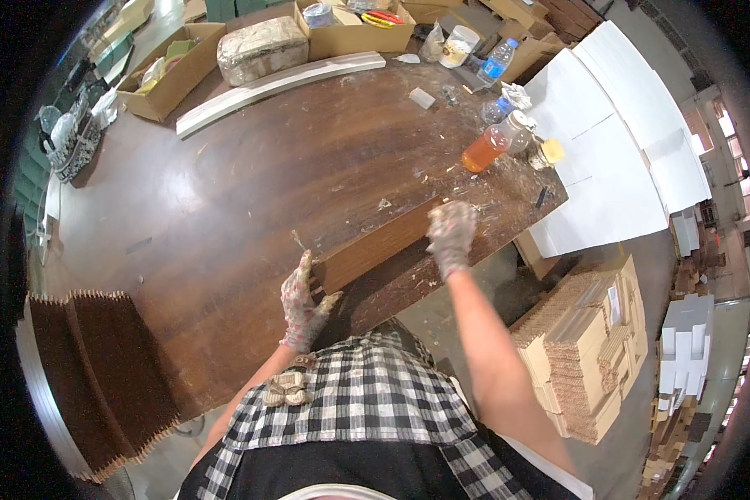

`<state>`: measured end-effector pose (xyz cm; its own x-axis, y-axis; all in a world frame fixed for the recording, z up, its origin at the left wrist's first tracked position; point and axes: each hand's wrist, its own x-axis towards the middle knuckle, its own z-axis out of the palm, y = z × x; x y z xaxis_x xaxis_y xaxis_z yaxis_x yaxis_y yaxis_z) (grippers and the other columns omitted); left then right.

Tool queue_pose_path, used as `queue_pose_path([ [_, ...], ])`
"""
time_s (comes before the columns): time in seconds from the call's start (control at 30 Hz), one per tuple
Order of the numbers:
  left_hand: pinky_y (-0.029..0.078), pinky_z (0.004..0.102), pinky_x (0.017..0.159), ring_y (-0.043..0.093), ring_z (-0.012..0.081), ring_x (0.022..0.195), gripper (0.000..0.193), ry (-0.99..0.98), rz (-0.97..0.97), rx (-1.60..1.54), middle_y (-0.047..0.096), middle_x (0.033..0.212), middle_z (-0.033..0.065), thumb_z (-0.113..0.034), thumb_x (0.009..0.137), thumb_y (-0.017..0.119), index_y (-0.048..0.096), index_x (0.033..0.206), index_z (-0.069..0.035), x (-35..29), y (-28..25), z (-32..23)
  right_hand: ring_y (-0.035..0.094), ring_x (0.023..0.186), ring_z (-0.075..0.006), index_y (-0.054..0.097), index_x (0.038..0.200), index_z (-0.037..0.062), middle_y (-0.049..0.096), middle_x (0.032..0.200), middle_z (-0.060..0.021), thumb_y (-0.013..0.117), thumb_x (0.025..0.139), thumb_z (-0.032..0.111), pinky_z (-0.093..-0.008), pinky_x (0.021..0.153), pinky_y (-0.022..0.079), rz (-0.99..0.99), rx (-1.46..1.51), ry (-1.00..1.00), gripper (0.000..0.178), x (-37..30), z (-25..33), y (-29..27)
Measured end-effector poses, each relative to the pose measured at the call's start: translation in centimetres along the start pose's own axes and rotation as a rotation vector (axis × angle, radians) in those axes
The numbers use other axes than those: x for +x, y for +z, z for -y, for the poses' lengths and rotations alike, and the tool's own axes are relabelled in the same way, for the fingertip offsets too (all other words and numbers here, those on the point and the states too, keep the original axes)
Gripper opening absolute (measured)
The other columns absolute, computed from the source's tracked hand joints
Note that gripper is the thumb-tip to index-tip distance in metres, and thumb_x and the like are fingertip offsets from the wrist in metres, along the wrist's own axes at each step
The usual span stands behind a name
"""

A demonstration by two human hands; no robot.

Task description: Applying glue and assembling wooden slats into a larger furniture component on a workbench.

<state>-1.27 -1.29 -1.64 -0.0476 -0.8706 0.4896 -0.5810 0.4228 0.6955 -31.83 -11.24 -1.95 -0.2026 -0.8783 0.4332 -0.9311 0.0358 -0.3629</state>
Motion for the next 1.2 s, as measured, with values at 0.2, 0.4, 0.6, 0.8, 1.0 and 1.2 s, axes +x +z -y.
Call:
queue_pose_path([
  [0.2,0.051,0.0411,0.084,0.062,0.0328,0.098,0.100,-0.045,0.009,-0.020,0.064,0.112,0.0150,-0.012,0.059,0.086,0.035,0.145,-0.002,0.1,0.2,0.0,0.056,0.091,-0.0294,0.064,0.088,0.0072,0.060,0.092,-0.0114,0.060,0.086,0.020,-0.0441,0.085,0.044,-0.018,-0.014,-0.163,0.014,4.9,-2.8,-0.9],
  [0.4,0.049,0.0413,0.085,0.062,0.0316,0.097,0.100,-0.149,-0.007,-0.041,0.065,0.110,0.0128,-0.016,0.060,0.084,0.033,0.145,-0.001,-0.8,0.4,0.3,0.049,0.095,-0.0292,0.060,0.092,0.0079,0.055,0.099,-0.0134,0.053,0.083,0.024,-0.0464,0.079,0.041,0.272,-0.014,-0.321,0.019,-3.4,13.2,1.6],
  [0.6,0.052,0.0403,0.081,0.065,0.0310,0.093,0.100,-0.312,0.011,-0.191,0.064,0.111,0.0141,-0.018,0.064,0.084,0.030,0.146,0.000,-1.4,0.4,0.3,0.048,0.095,-0.0241,0.061,0.087,0.0102,0.055,0.098,-0.0095,0.059,0.075,0.019,-0.0442,0.079,0.041,0.090,0.110,-0.656,0.015,-4.7,14.3,1.0],
  [0.8,0.058,0.0357,0.081,0.065,0.0278,0.100,0.101,-0.250,0.069,-0.036,0.060,0.118,0.0180,-0.012,0.070,0.082,0.020,0.149,0.000,-1.2,-0.2,-0.2,0.049,0.100,-0.0273,0.061,0.089,0.0066,0.057,0.098,-0.0109,0.053,0.089,0.021,-0.0427,0.089,0.040,0.107,0.010,-0.336,0.017,5.2,-0.3,2.3],
  [1.0,0.048,0.0423,0.092,0.057,0.0353,0.110,0.093,-0.457,0.059,-0.147,0.059,0.121,0.0182,-0.024,0.070,0.080,0.032,0.146,-0.001,0.3,-0.6,-2.7,0.061,0.072,-0.0185,0.062,0.089,0.0048,0.061,0.082,-0.0069,0.058,0.090,0.013,-0.0332,0.064,0.049,0.183,0.636,0.253,0.010,5.7,-11.1,-0.6],
  [1.2,0.032,0.0505,0.108,0.045,0.0404,0.126,0.072,-0.123,0.081,0.436,0.052,0.131,0.0203,-0.030,0.076,0.074,0.046,0.137,-0.004,5.2,0.4,-6.8,0.061,0.070,-0.0124,0.059,0.090,0.0021,0.062,0.082,-0.0046,0.065,0.090,0.011,-0.0238,0.060,0.050,0.219,0.861,0.645,0.011,9.4,-17.3,-6.2],
])
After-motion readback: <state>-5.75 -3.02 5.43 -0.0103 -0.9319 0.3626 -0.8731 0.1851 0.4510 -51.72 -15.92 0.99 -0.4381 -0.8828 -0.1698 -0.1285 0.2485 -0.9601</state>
